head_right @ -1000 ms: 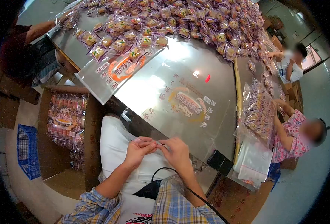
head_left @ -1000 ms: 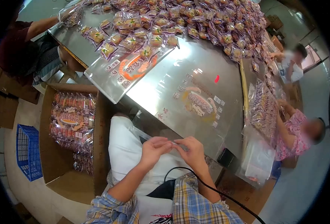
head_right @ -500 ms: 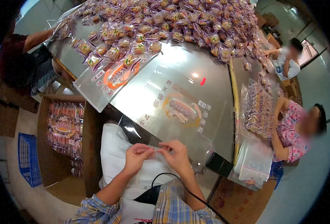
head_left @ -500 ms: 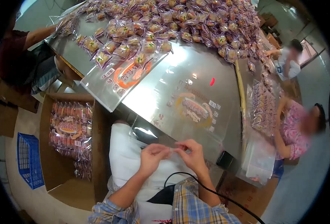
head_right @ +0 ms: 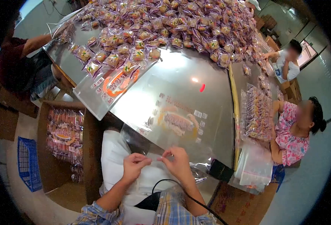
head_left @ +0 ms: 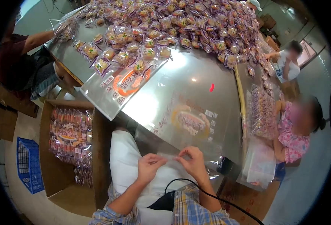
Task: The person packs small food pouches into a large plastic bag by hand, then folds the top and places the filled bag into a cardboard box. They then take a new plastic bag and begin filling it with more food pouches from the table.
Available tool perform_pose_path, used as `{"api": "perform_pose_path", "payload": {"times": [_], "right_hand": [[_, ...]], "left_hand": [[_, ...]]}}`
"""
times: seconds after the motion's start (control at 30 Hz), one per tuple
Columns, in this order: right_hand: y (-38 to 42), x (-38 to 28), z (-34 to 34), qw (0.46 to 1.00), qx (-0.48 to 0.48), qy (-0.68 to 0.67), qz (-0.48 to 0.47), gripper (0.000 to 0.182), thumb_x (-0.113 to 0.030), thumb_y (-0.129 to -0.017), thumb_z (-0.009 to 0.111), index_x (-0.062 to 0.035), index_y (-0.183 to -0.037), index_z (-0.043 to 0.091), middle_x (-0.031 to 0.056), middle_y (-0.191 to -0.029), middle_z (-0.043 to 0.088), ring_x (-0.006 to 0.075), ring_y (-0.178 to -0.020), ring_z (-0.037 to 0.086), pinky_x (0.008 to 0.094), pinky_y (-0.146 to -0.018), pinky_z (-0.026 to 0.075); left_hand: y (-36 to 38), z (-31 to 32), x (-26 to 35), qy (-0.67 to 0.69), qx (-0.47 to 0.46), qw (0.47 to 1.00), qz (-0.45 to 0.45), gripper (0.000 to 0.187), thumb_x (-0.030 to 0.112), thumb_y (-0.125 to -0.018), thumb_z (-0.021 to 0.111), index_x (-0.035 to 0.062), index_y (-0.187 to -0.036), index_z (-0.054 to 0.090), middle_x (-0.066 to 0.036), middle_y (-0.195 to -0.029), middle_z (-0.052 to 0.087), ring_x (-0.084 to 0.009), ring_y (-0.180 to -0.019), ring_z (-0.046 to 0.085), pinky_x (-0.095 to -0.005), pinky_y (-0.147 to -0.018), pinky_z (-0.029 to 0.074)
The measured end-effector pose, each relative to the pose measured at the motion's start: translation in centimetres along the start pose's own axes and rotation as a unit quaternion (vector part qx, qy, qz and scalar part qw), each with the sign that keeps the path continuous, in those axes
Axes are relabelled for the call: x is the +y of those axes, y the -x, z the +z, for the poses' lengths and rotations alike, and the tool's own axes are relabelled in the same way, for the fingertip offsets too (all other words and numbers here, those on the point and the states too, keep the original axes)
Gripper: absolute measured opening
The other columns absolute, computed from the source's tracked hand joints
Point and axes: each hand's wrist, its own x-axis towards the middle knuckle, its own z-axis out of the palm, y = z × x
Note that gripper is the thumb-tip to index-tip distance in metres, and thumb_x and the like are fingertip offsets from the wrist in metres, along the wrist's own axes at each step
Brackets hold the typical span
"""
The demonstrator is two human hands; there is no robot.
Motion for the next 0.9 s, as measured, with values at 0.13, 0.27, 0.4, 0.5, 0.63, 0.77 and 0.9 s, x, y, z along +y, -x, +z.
{"api": "perform_pose_path", "payload": {"times": [0.13,0.27,0.4,0.5,0.63,0.77,0.9], "right_hand": [[-0.3,-0.9,-1.2,1.000,-0.024,-0.018,-0.007,0.010,-0.007,-0.088,0.080,-0.0043,-0.093,0.072,0.0125,-0.105,0.072,0.0256,-0.102,0.070,0.0384,-0.088,0.054],[0.2,0.5,-3.1,0.886,0.018,-0.462,0.043,0.027,-0.033,-0.102,0.065,-0.0078,-0.112,0.068,0.0149,-0.123,0.069,0.0319,-0.119,0.066,0.0533,-0.102,0.049],[-2.1,-1.8,-7.4,0.648,-0.055,-0.758,-0.054,0.070,-0.066,-0.102,0.047,-0.0068,-0.137,0.060,0.0209,-0.144,0.060,0.0415,-0.137,0.053,0.0717,-0.115,0.031],[-2.8,-2.7,-8.7,0.605,-0.078,-0.781,-0.131,0.100,-0.086,-0.088,0.047,-0.0049,-0.148,0.052,0.0229,-0.153,0.053,0.0418,-0.146,0.044,0.0733,-0.121,0.017],[-3.4,-1.4,-9.1,0.605,-0.099,-0.774,-0.158,0.127,-0.086,-0.072,0.070,-0.0042,-0.161,0.030,0.0242,-0.165,0.035,0.0427,-0.153,0.032,0.0711,-0.125,0.007],[-1.6,1.8,-9.8,0.807,0.114,-0.580,-0.009,0.093,-0.033,-0.088,0.082,-0.0035,-0.158,0.029,0.0236,-0.156,0.044,0.0408,-0.134,0.054,0.0618,-0.114,0.040],[0.6,7.9,-8.2,0.873,0.302,-0.362,0.121,0.064,0.001,-0.094,0.072,0.0006,-0.147,0.036,0.0181,-0.123,0.068,0.0270,-0.102,0.072,0.0398,-0.089,0.062]], "left_hand": [[0.0,0.0,-0.3,0.031,-0.046,0.998,0.012,0.033,-0.003,-0.087,0.081,-0.0026,-0.117,0.066,-0.013,-0.119,0.073,-0.0172,-0.106,0.071,-0.0340,-0.094,0.059],[1.3,1.3,4.7,-0.115,-0.135,0.966,0.190,0.068,0.010,-0.086,0.085,0.0033,-0.145,0.053,-0.017,-0.153,0.052,-0.0281,-0.139,0.052,-0.0447,-0.112,0.047],[1.3,4.9,10.1,-0.293,-0.102,0.874,0.373,0.097,0.029,-0.081,0.089,0.0010,-0.158,0.038,-0.025,-0.162,0.039,-0.0396,-0.151,0.036,-0.0528,-0.122,0.030],[1.9,8.2,13.0,-0.328,-0.060,0.826,0.455,0.097,0.043,-0.081,0.088,-0.0013,-0.155,0.043,-0.027,-0.159,0.042,-0.0432,-0.151,0.036,-0.0588,-0.122,0.027],[0.5,10.6,11.9,-0.431,-0.050,0.757,0.488,0.094,0.045,-0.085,0.082,-0.0013,-0.156,0.042,-0.026,-0.163,0.037,-0.0422,-0.154,0.030,-0.0671,-0.121,0.020],[-3.6,9.8,8.6,-0.537,-0.066,0.695,0.473,0.084,0.045,-0.089,0.076,0.0054,-0.156,0.045,-0.023,-0.164,0.036,-0.0402,-0.155,0.029,-0.0707,-0.121,0.018],[-6.7,7.8,6.2,-0.622,-0.088,0.658,0.416,0.079,0.058,-0.094,0.064,0.0130,-0.156,0.048,-0.022,-0.164,0.037,-0.0385,-0.155,0.030,-0.0748,-0.118,0.016]]}}
